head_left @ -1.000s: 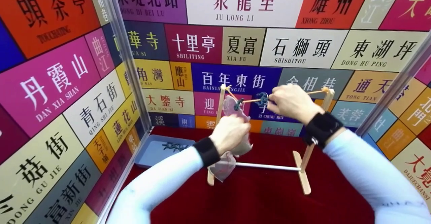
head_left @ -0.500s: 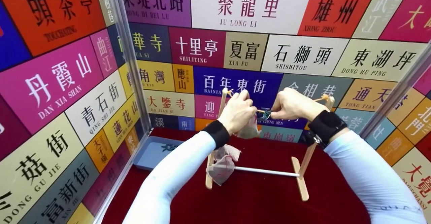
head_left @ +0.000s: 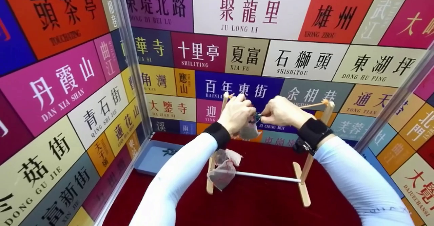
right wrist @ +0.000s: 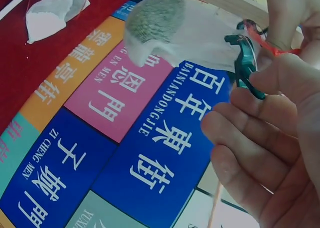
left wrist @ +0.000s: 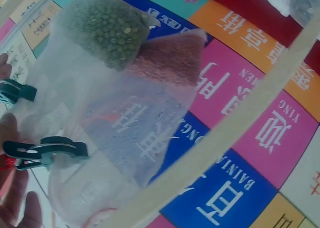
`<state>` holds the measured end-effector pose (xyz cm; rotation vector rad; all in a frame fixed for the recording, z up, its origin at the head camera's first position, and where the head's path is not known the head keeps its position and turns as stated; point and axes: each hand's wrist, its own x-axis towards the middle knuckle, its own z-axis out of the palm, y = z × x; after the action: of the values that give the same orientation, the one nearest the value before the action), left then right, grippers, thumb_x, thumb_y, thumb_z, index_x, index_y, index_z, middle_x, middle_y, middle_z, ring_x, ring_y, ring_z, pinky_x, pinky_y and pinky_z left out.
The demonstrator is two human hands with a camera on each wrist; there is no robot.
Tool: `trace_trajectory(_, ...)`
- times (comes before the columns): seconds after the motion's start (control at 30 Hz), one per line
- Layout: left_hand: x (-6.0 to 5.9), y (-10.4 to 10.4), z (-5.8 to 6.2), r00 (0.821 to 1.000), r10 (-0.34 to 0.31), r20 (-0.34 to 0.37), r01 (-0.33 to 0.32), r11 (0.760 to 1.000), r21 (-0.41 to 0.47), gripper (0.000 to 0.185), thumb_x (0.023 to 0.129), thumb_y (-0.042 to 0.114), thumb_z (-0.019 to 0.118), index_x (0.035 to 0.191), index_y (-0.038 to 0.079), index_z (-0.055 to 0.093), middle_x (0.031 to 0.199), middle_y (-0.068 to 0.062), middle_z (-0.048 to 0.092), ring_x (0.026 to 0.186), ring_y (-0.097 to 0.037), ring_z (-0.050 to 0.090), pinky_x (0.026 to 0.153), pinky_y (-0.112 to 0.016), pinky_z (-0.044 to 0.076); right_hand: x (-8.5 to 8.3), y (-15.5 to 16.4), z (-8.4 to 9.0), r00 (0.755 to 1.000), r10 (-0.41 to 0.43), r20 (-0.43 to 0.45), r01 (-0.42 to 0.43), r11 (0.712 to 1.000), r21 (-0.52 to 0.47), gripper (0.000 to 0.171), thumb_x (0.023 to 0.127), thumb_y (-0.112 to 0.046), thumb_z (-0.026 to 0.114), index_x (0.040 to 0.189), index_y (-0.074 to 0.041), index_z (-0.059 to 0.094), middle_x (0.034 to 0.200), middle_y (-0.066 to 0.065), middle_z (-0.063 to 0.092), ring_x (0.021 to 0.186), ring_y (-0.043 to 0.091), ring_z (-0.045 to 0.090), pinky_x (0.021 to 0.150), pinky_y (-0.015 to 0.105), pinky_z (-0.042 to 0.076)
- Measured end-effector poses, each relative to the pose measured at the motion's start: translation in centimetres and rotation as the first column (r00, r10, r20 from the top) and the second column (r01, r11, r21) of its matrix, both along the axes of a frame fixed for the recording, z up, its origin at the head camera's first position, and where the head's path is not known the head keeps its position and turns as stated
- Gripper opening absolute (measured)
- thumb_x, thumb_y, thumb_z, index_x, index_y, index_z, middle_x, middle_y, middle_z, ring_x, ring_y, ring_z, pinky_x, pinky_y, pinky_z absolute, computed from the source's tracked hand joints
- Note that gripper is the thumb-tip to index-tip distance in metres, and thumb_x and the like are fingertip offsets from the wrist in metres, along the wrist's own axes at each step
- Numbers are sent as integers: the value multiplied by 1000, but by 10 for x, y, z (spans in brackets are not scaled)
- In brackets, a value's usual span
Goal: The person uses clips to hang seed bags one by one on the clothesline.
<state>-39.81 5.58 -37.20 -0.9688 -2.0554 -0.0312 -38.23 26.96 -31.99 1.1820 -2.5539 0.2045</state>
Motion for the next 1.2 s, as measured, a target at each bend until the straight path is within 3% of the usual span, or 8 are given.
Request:
trace_trajectory(0.1,-3,-3,-5,999,-25,-36,27,999,42,11,74,31,86,84,27,83,85,5,73,89,-21,59,83,-39,49,0,-4,-6,998,-53,-17,53,999,-2,27,75,-25,77,53,-22,63,49,-15,52,47,5,43,47,29,39)
trace_trajectory(0.2,-3,-5,-6,997,-29,-67,31,999,43,8,75,31,86,82,27,83,82,5,73,86,-21,58,81,-40,48,1,-3,-12,994,-97,-39,97,995,-13,31,74,-31,80,54,-23,57,51,-15,50,48,6,44,48,29,38)
trace_trajectory(0.37,0,-6,-5,998,2,-65,-4,1000,-23,6,82,22,81,85,27,83,85,4,74,88,-22,59,75,-38,49,4,4,-28,990,-131,-55,128,990,-54,29,78,-36,83,65,-16,66,59,-8,58,53,8,49,51,32,44)
trace_trajectory(0.53,7,-12,-2,998,-52,-27,51,998,-43,7,88,24,76,90,23,83,95,2,76,105,-25,60,91,-43,51,11,12,-50,986,-155,-55,150,984,-99,28,79,-40,87,88,-15,78,74,-3,69,62,11,58,58,35,52)
trace_trajectory(0.67,14,-26,7,987,-162,8,161,986,40,12,88,22,76,98,18,81,102,0,76,110,-25,61,103,-45,49,21,18,-66,982,-189,-20,186,976,-110,36,78,-44,88,98,-16,77,83,-4,72,68,14,62,62,38,53)
trace_trajectory(0.83,21,-60,8,969,-239,66,222,954,201,14,91,16,76,104,15,79,105,0,76,104,-21,63,100,-35,52,33,25,-87,969,-243,51,247,964,-102,42,83,-45,85,109,-13,80,98,0,79,83,18,72,74,44,60)
trace_trajectory(1.0,21,-105,-23,974,-177,138,127,941,314,9,92,16,73,100,15,79,100,1,76,99,-19,63,90,-32,55,42,32,-113,958,-264,117,277,953,-123,34,86,-36,85,110,-12,80,97,2,79,80,18,73,71,43,61)
trace_trajectory(1.2,14,-157,-86,950,-32,310,-82,934,348,10,92,16,73,100,13,78,98,-2,76,94,-23,65,82,-37,58,55,38,-149,931,-300,207,329,936,-123,39,87,-32,84,115,-6,77,103,9,78,87,24,74,75,45,62)
